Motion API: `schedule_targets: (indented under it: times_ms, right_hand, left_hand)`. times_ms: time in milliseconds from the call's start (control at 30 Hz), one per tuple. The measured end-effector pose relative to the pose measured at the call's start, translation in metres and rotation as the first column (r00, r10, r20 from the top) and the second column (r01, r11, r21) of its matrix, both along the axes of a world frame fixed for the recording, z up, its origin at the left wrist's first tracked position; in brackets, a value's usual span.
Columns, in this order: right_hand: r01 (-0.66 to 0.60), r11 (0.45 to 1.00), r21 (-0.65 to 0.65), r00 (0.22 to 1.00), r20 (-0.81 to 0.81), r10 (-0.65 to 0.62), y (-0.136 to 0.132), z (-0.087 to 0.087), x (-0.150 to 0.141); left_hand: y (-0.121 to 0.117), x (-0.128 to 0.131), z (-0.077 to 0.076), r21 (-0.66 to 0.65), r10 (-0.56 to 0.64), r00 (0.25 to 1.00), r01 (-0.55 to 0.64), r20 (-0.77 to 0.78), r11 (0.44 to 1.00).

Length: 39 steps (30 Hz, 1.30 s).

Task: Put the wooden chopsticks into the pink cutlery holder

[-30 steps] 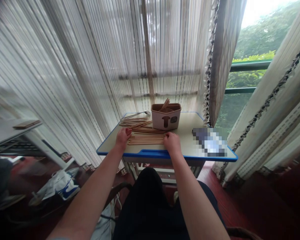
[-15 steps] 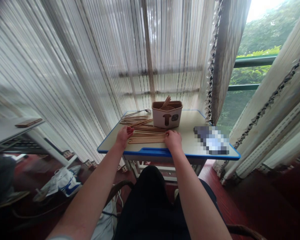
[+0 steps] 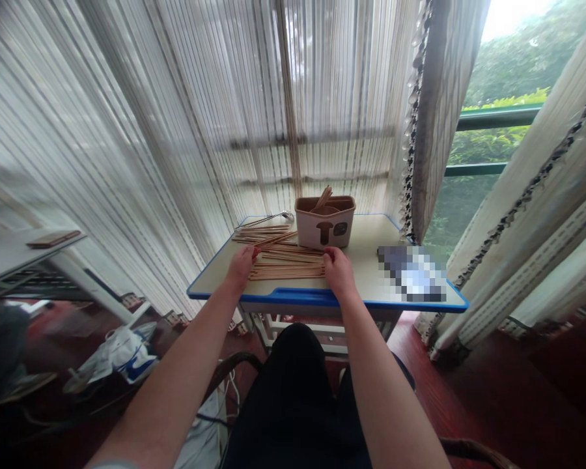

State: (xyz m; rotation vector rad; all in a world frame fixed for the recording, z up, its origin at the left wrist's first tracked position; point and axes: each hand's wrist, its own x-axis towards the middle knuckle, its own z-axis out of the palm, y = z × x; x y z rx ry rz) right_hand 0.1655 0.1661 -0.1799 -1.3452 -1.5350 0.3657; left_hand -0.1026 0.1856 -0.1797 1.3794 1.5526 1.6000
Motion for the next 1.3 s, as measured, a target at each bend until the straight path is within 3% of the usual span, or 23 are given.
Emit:
schedule_targets:
  times_ms: [167,367,633,800,933,1133,1200,1300]
  right_hand:
    - [-0.032,0.999,-0.011,0.987,-0.161,0.03,-0.004,0.003,0.002]
    - [-0.079,0.996,-0.04,0.988,-0.133,0.073,-0.008,0.007,0.002]
    - [-0.063,0.998,-0.013,0.976,-0.21,0.059,-0.004,0.007,0.002]
    - [-0.079,0.997,-0.004,0.954,-0.29,0.075,0.006,0.014,0.004]
    - [-0.166,0.986,-0.011,0.951,-0.266,0.157,0.021,0.026,0.0]
    - [-0.323,0.934,-0.15,0.942,-0.141,0.304,0.04,0.049,-0.001]
    - [-0.368,0.912,-0.181,0.929,-0.036,0.368,0.042,0.064,-0.002]
    - [-0.384,0.918,-0.1,0.913,0.108,0.393,0.046,0.099,-0.01]
  left_hand:
    - [-0.006,0.001,0.002,0.037,-0.008,0.979,0.016,-0.203,0.999]
    - [-0.016,0.008,0.011,0.002,-0.017,0.996,0.017,-0.091,1.0]
    - [-0.015,0.009,0.011,0.034,-0.094,0.986,0.1,-0.135,0.994]
    - [-0.008,0.011,0.017,0.104,-0.087,0.992,0.077,0.09,0.992]
    - [-0.002,0.02,0.037,0.1,-0.276,0.905,0.257,0.325,0.961]
    - [0.029,0.024,0.066,0.109,-0.191,0.906,0.161,0.379,0.981]
    - [0.044,0.024,0.069,0.179,-0.159,0.928,0.103,0.336,0.978]
    - [0.057,0.026,0.07,0.291,-0.181,0.946,0.1,0.267,0.952]
